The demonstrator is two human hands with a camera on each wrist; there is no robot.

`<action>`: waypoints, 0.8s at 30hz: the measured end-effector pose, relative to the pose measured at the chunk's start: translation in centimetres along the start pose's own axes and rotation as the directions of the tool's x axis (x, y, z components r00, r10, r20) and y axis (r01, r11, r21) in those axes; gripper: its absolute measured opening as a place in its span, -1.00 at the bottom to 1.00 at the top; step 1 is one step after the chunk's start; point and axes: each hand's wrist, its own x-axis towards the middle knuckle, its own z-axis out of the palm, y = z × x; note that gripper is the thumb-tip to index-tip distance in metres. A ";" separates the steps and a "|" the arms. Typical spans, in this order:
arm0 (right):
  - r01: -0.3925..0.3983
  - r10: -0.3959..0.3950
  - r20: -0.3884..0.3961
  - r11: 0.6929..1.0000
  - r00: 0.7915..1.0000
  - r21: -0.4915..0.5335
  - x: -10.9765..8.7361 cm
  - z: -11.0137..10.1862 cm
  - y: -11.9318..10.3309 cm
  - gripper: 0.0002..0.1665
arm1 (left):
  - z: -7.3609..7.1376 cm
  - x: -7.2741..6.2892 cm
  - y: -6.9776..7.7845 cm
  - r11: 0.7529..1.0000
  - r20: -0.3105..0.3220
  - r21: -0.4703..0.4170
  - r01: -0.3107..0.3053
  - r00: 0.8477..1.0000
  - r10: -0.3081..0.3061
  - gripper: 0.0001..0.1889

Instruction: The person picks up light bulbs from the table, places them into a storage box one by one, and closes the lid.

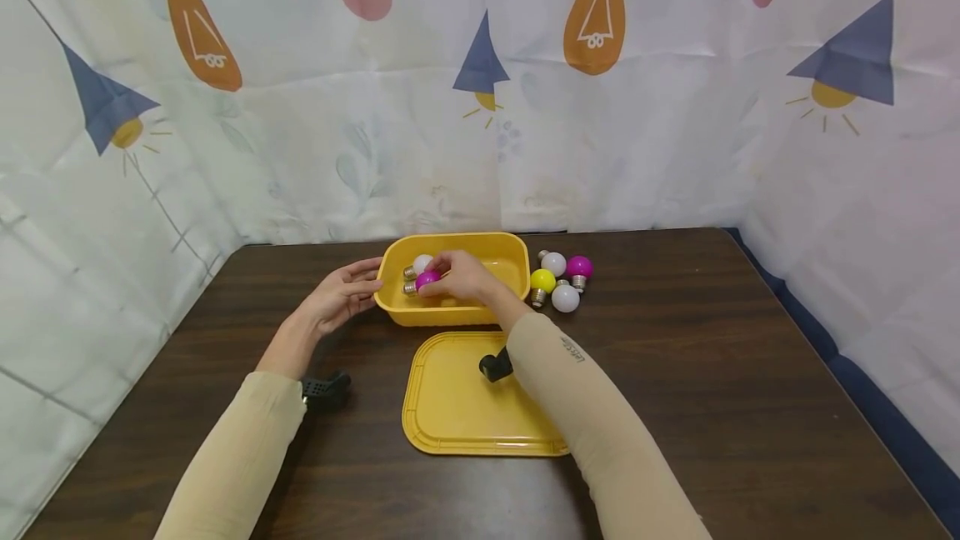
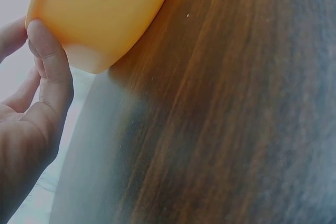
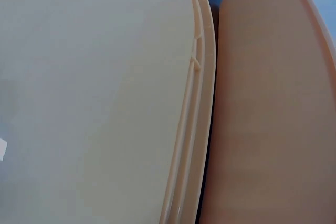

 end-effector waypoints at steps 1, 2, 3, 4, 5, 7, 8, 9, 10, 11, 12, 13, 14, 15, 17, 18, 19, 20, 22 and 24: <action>-0.002 0.002 0.004 1.000 1.000 -0.008 0.1 0.1 0.0 -0.53 | 0.0 0.0 0.0 1.000 -0.002 -0.001 0.002 1.000 -0.002 -0.34; -0.004 0.004 0.006 1.000 1.000 -0.017 0.1 0.1 0.1 -0.54 | 0.0 0.0 0.0 1.000 -0.002 -0.002 0.004 1.000 -0.004 -0.34; -0.007 0.007 0.008 1.000 1.000 -0.028 0.2 0.2 0.1 -0.53 | 0.0 0.0 0.0 1.000 -0.004 -0.002 0.004 1.000 -0.004 -0.34; -0.010 0.010 0.009 0.999 1.000 -0.039 0.2 0.2 0.1 -0.53 | 0.0 0.0 0.0 1.000 -0.003 0.000 0.004 1.000 -0.004 -0.34; -0.012 0.013 0.008 0.999 1.000 -0.050 0.2 0.2 0.2 -0.53 | 0.0 0.0 0.0 1.000 -0.004 0.001 0.004 1.000 -0.004 -0.34; -0.013 0.014 0.011 0.997 1.000 -0.070 0.4 0.3 0.2 -0.51 | 0.0 0.0 -0.1 1.000 -0.005 0.001 0.003 1.000 -0.003 -0.34; -0.011 0.013 0.014 0.997 1.000 -0.079 0.4 0.4 0.2 -0.51 | 0.0 0.0 -0.1 1.000 -0.005 0.001 0.003 1.000 -0.003 -0.34; -0.009 0.011 0.018 0.996 1.000 -0.087 0.4 0.4 0.2 -0.51 | 0.0 0.0 -0.1 1.000 -0.006 -0.001 0.003 1.000 -0.003 -0.34; -0.006 0.008 0.020 0.995 1.000 -0.095 0.5 0.4 0.2 -0.51 | 0.0 0.0 -0.1 1.000 -0.005 -0.002 0.001 1.000 -0.001 -0.35; -0.002 0.004 0.023 0.995 1.000 -0.100 0.5 0.4 0.2 -0.51 | 0.0 0.0 0.0 1.000 -0.006 -0.003 -0.001 1.000 0.001 -0.35; 0.004 -0.001 0.027 0.994 1.000 -0.105 0.6 0.5 0.2 -0.51 | 0.0 0.0 0.0 1.000 -0.006 -0.004 -0.002 1.000 0.002 -0.35; 0.008 -0.005 0.031 0.994 0.999 -0.107 0.6 0.5 0.2 -0.51 | 0.0 0.0 0.0 1.000 -0.006 -0.003 -0.002 1.000 0.002 -0.34; 0.012 -0.009 0.033 0.994 0.999 -0.112 0.6 0.6 0.2 -0.51 | 0.0 0.0 0.0 1.000 -0.008 0.000 -0.002 1.000 0.002 -0.34; 0.015 -0.011 0.034 0.993 0.999 -0.115 0.6 0.6 0.3 -0.52 | 0.0 0.0 0.0 1.000 -0.010 0.002 -0.001 1.000 0.001 -0.34; 0.020 -0.016 0.035 0.993 0.999 -0.120 0.7 0.7 0.3 -0.53 | 0.0 -0.1 -0.1 1.000 -0.009 0.013 -0.001 1.000 0.001 -0.33; 0.022 -0.018 0.035 0.992 0.999 -0.125 0.6 0.7 0.3 -0.53 | 0.0 -0.1 -0.1 1.000 -0.011 0.015 -0.001 1.000 0.001 -0.32; 0.023 -0.019 0.034 0.991 0.999 -0.130 0.6 0.8 0.3 -0.53 | 0.0 -0.1 -0.1 1.000 -0.014 0.018 0.000 1.000 0.000 -0.33; 0.025 -0.020 0.031 0.990 0.999 -0.136 0.7 0.8 0.3 -0.54 | 0.0 -0.1 -0.1 1.000 -0.019 0.018 0.002 1.000 -0.001 -0.33; 0.026 -0.022 0.027 0.988 0.999 -0.150 0.7 0.8 0.3 -0.53 | 0.0 -0.1 -0.1 1.000 -0.023 0.015 0.002 1.000 -0.002 -0.34; 0.023 -0.020 0.022 0.986 1.000 -0.162 0.7 0.8 0.4 -0.52 | 0.1 -0.1 -0.1 1.000 -0.026 0.014 0.003 1.000 -0.002 -0.35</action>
